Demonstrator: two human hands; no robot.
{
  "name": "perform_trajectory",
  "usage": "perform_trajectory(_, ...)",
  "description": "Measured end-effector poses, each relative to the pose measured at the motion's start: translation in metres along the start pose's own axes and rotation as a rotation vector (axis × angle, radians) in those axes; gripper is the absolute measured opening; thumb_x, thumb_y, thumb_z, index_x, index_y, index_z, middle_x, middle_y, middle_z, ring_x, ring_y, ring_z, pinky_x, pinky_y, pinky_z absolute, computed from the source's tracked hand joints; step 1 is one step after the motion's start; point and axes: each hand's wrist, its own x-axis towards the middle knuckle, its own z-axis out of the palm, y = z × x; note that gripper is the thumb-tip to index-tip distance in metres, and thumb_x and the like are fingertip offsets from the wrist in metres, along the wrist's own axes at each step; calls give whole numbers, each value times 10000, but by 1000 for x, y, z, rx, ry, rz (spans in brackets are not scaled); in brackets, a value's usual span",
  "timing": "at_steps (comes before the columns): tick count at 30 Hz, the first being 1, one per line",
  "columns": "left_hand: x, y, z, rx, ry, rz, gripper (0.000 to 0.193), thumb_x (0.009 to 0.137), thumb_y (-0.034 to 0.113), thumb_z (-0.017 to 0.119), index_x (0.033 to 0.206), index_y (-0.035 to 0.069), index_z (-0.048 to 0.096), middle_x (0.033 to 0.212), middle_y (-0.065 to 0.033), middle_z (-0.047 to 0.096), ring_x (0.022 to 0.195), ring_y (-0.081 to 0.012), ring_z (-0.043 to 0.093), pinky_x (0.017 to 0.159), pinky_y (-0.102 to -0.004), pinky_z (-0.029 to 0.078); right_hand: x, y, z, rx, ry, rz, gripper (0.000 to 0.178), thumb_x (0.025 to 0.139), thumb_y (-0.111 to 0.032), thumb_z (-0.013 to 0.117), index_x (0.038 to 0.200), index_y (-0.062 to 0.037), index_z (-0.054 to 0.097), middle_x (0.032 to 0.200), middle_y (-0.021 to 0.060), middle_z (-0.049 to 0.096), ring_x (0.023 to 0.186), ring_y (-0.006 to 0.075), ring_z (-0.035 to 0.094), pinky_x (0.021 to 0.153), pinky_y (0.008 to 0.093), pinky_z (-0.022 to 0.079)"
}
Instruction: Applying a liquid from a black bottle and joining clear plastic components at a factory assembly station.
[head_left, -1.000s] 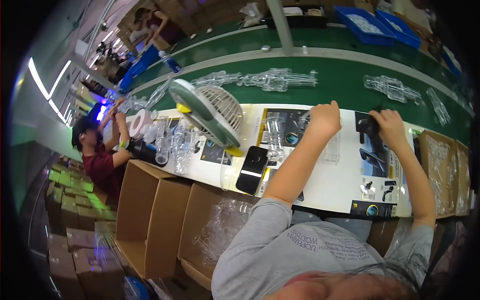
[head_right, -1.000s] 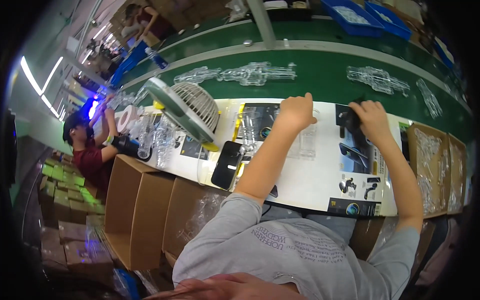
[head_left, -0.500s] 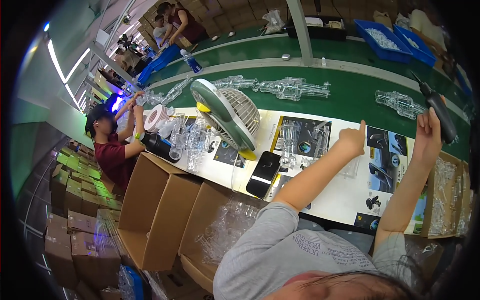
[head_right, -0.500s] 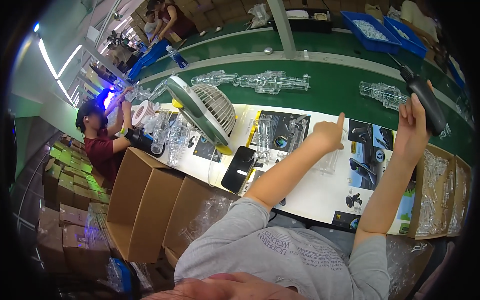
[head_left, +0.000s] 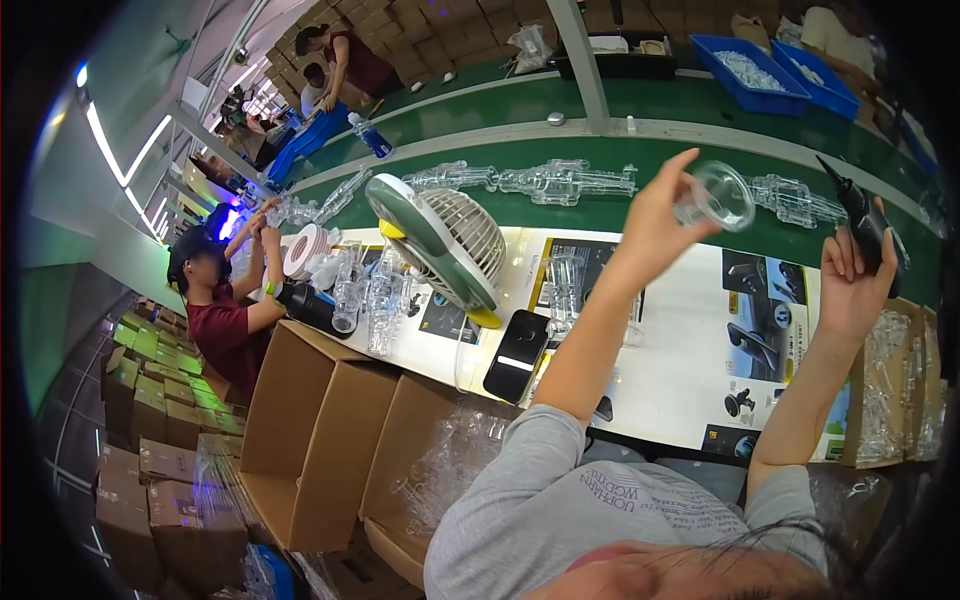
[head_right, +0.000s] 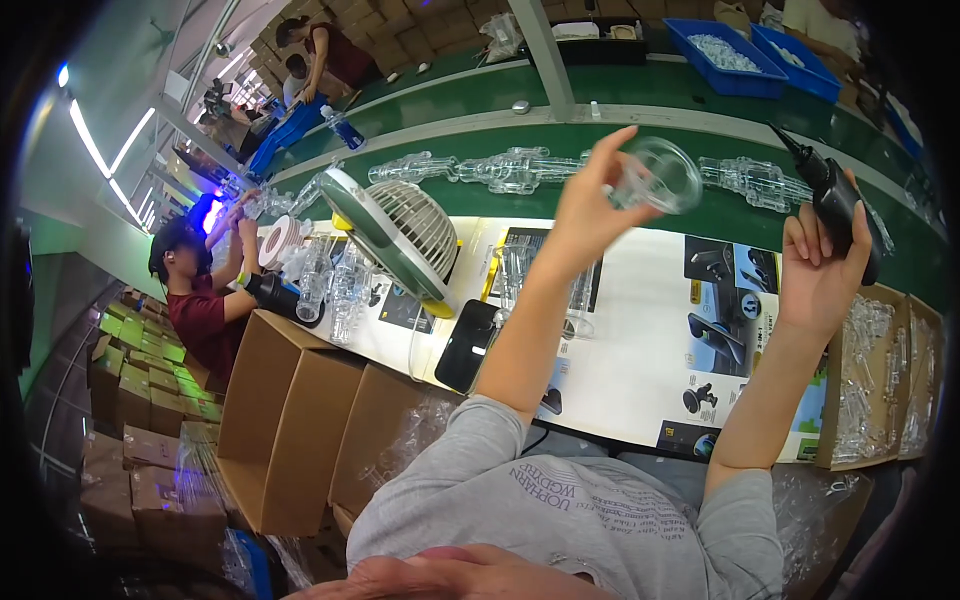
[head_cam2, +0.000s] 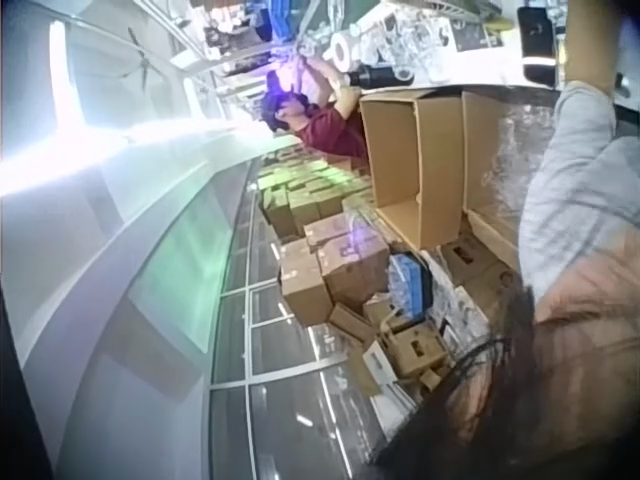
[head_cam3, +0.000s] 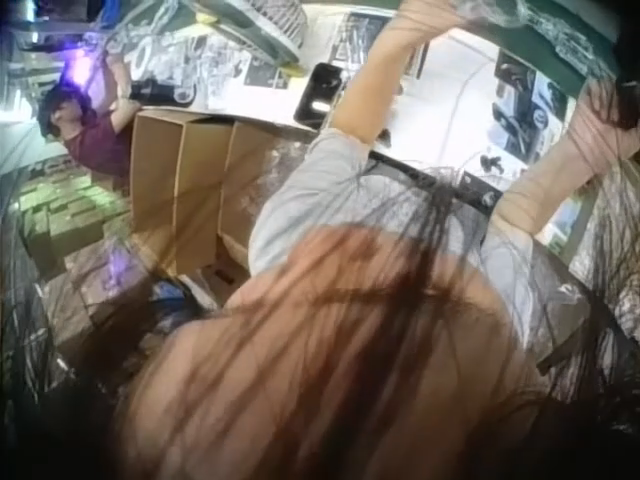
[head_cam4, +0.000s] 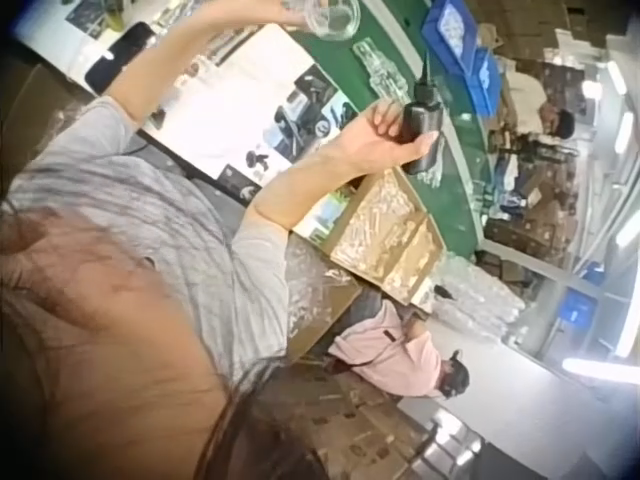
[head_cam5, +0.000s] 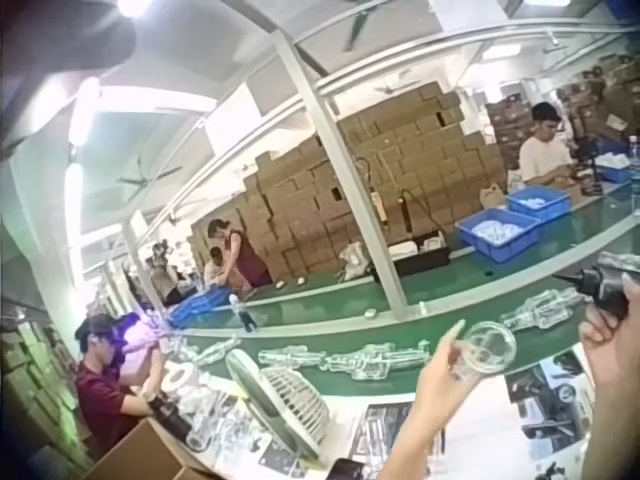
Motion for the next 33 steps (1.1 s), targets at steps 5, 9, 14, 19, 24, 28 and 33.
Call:
perform_trajectory(5, 3, -15, -27, -465, 83, -78, 618, 665, 54, 722, 1204, 44, 419, 972, -94, 569, 911, -193, 570, 835, -296, 443, -13, 3, 13, -7, 4, 4, 466, 837, -179, 553, 1237, 11, 405, 576, -20, 275, 497, 51, 247, 474, 191, 214)
perform_trajectory(9, 4, -4, -27, -897, 112, -140, 484, 764, 84, 640, 1165, 33, 373, 1063, -203, 556, 992, -251, 566, 891, -329, 414, -26, 15, 47, -203, 319, -73, 465, 805, -158, 559, 1219, 16, 436, 717, 21, 495, 497, 47, 318, 480, 168, 312)
perform_trajectory(14, -4, 10, -27, -665, 75, -56, 490, 738, 29, 642, 1163, 17, 399, 998, -136, 591, 936, -227, 580, 857, -323, 425, -34, 24, 38, -283, 85, -28, 438, 785, -170, 581, 1167, 11, 467, 1005, 85, 548, 817, 131, 573, 656, 240, 519)
perform_trajectory(19, -5, 35, -18, -217, 114, 107, 449, 634, 17, 722, 1048, 0, 549, 1009, -68, 593, 944, -166, 547, 851, -286, 417, -46, 21, 49, -416, -38, -9, 450, 753, -114, 569, 1157, 25, 428, 1065, 112, 510, 905, 161, 556, 794, 284, 487)
perform_trajectory(24, -8, 35, -15, -83, 121, 216, 453, 631, 17, 729, 1045, -4, 546, 1029, -90, 585, 961, -184, 542, 864, -298, 411, -56, 19, 55, -529, -49, -79, 422, 714, -91, 594, 1098, 2, 446, 1063, 111, 503, 856, 155, 561, 753, 270, 493)
perform_trajectory(28, -11, 39, -19, -10, 131, 218, 491, 627, 4, 741, 1067, -2, 524, 1059, -109, 573, 978, -186, 540, 876, -304, 411, -60, 18, 57, -610, -73, -48, 397, 684, -91, 610, 1049, -9, 475, 1040, 99, 510, 842, 150, 557, 741, 262, 487)
perform_trajectory(33, -11, 38, -17, -25, 147, 229, 455, 628, 33, 739, 1040, 1, 547, 1033, -98, 586, 969, -203, 540, 866, -315, 408, -61, 21, 57, -643, -82, -39, 375, 665, -104, 619, 1011, -13, 507, 1023, 95, 517, 830, 148, 555, 729, 260, 481)
